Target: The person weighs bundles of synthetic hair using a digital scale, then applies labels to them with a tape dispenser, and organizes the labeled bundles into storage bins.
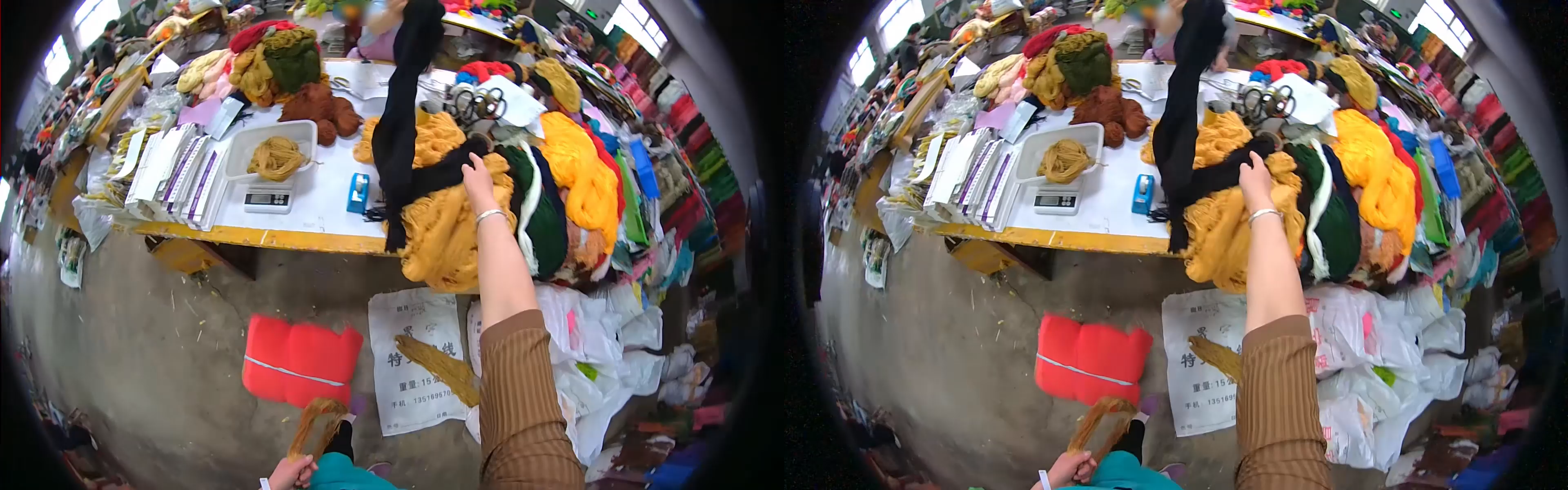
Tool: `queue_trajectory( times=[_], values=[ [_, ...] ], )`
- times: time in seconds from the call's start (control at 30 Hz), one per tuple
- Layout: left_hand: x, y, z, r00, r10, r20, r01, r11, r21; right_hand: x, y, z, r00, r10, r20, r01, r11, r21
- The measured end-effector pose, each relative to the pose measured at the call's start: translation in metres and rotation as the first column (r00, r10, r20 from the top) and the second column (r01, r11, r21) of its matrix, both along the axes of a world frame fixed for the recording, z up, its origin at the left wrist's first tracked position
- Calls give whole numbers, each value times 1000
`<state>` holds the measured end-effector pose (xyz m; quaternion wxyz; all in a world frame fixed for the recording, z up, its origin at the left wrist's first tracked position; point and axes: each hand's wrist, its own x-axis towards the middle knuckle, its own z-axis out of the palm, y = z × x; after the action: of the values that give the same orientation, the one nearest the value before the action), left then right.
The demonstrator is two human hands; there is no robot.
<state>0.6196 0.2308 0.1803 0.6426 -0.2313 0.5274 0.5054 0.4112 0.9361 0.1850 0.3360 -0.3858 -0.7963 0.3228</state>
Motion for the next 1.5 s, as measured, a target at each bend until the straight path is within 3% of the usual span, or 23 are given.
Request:
queue_trajectory(
  times=[0.13, 0.2, 0.27, 0.33, 0.4, 0.43, 0.5, 0.53, 0.6, 0.67, 0.73, 0.8, 0.83, 0.9, 0.93, 1.0, 1.1, 1.17, 1.27, 1.3, 1.33, 1.4, 1.5],
  values=[
    [2, -4, -3, 993, 54, -102, -64, 994, -92, -53, 50, -68, 989, 137, 62, -115, 953, -280],
    [3, -13, -9, 991, 75, -112, -88, 989, -116, -57, 50, -76, 938, 39, 344, 50, 968, -247],
    [4, -16, -11, 987, 98, -128, -110, 989, -98, -61, 48, -70, 960, -208, 186, 262, 900, -348],
    [2, -17, -10, 989, 97, -111, -108, 989, -99, -60, 37, -21, 952, -170, -256, -4, 827, -562],
    [2, -17, -8, 990, 99, -103, -110, 989, -99, -74, 21, 34, 856, -118, -504, -122, 900, -419],
    [3, -16, -9, 990, 87, -114, -98, 991, -94, -85, 42, 35, 835, 127, -535, -163, 986, -20],
    [0, -9, -10, 989, 64, -131, -74, 994, -78, -85, 65, 56, 931, 364, 10, -324, 815, 480],
    [-2, -6, -9, 987, -34, -160, 28, 999, -38, -82, 62, 47, 970, 242, -9, -222, 904, 365],
    [0, -1, -11, 970, -150, -193, 153, 988, 3, -51, 34, 33, 991, 61, 115, -109, 870, 480],
    [10, 6, -21, 736, -368, -568, 440, 898, -11, -16, -7, 6, 999, 24, 35, -37, 899, 437],
    [15, 18, -17, 778, -426, -462, 475, 880, -13, 43, -80, -8, 973, 196, 119, -228, 877, 423],
    [25, 36, -10, 928, -353, -120, 361, 930, 62, 125, -175, -30, 944, 327, -43, -319, 939, 128],
    [30, 44, -11, 898, -407, -167, 425, 901, 90, 173, -213, -52, 910, 411, -50, -413, 910, -36],
    [41, 63, -7, 813, -530, -240, 567, 814, 127, 293, -301, -130, 935, 321, 151, -264, 914, -307],
    [48, 73, -7, 788, -559, -258, 605, 779, 163, 355, -347, -132, 902, 307, 304, -54, 777, -627],
    [65, 100, 8, 718, -650, -251, 696, 685, 215, 496, -447, -199, 883, 219, 415, 111, 761, -639],
    [113, 134, 24, 689, -717, -106, 707, 633, 315, 662, -555, -150, 847, 129, 515, 447, 353, -822],
    [161, 155, 38, 608, -789, -83, 771, 564, 296, 791, -646, -217, 645, 291, 706, 304, 750, -587],
    [253, 179, 44, 389, -907, -161, 889, 323, 326, 910, -710, -207, 415, -272, 868, 870, 398, -291],
    [292, 185, 48, 309, -925, -222, 921, 232, 313, 939, -718, -190, 356, -654, 667, 842, -86, -533],
    [331, 188, 46, 280, -934, -223, 923, 199, 329, 957, -719, -160, 33, -893, 448, 494, -375, -785],
    [402, 190, 52, 204, -955, -216, 933, 123, 338, 986, -738, -137, -194, -920, 340, 331, -388, -860],
    [528, 195, 77, 65, -977, -205, 901, -31, 434, 1036, -771, -126, -67, -929, 365, 341, -365, -867]
  ],
)
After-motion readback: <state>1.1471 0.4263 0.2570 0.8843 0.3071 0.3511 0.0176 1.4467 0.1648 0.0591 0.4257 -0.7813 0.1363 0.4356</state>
